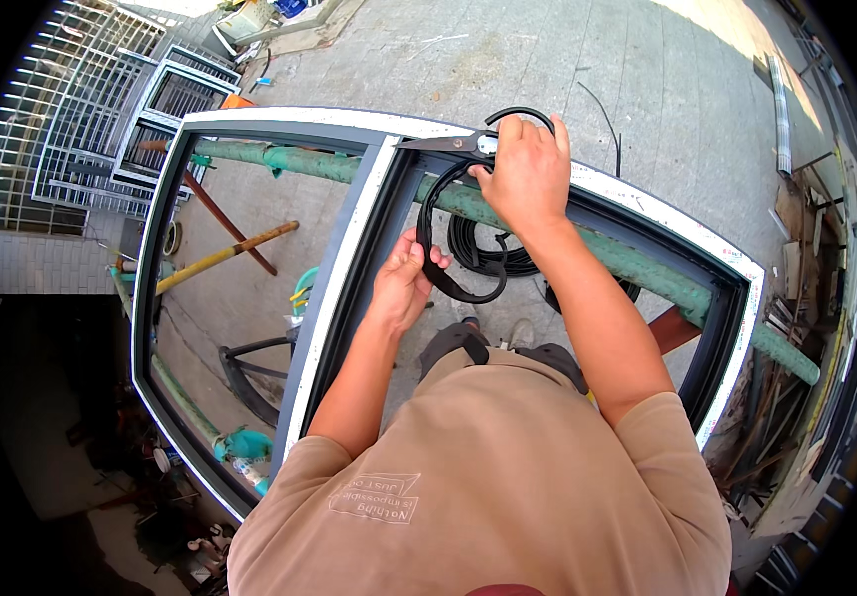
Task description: The person installs a black rubber seal into the groove of a white window frame using their hands and then trims the excess with shears.
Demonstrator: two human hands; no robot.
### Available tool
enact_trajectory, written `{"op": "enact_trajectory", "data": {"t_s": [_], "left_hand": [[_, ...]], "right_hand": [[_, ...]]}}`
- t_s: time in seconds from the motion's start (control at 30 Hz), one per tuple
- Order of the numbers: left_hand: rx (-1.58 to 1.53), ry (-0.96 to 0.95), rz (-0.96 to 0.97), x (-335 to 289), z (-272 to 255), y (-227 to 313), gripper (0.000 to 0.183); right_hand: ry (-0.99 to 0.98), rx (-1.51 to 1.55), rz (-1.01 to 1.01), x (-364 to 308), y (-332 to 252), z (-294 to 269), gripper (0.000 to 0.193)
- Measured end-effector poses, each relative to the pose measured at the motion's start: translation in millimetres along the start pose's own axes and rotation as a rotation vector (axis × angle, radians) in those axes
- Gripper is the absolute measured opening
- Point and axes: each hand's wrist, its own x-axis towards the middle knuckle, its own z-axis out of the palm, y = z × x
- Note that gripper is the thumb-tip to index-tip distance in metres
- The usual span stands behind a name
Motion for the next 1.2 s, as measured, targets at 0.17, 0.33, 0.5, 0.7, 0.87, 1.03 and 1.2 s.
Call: {"op": "enact_trajectory", "data": {"t_s": [0.17, 0.33, 0.5, 0.7, 0.87, 1.03, 1.2], "left_hand": [[0.653, 0.233, 0.148, -15, 55, 55, 0.039], [1.535, 0.407, 0.765, 4, 60, 77, 0.035], [1.592, 0.456, 0.858, 32, 70, 106, 0.022], [1.454, 0.526, 0.624, 64, 63, 119, 0.023], [1.452, 0.472, 0.48, 78, 72, 138, 0.027], [1.464, 0.416, 0.423, 84, 53, 144, 0.032], [1.351, 0.332, 0.286, 74, 72, 152, 0.027]], "right_hand": [[-0.021, 0.014, 0.019, 0, 1, -5, 0.063], [-0.021, 0.032, 0.025, 0, 1, -3, 0.062], [-0.024, 0.046, 0.043, 1, -1, -5, 0.062], [-0.05, 0.073, 0.075, 1, -2, -6, 0.062], [-0.063, 0.081, 0.092, 1, 0, -7, 0.061], [-0.081, 0.068, 0.105, 3, -2, -6, 0.062], [-0.082, 0.051, 0.118, 2, 1, -5, 0.062]]}}
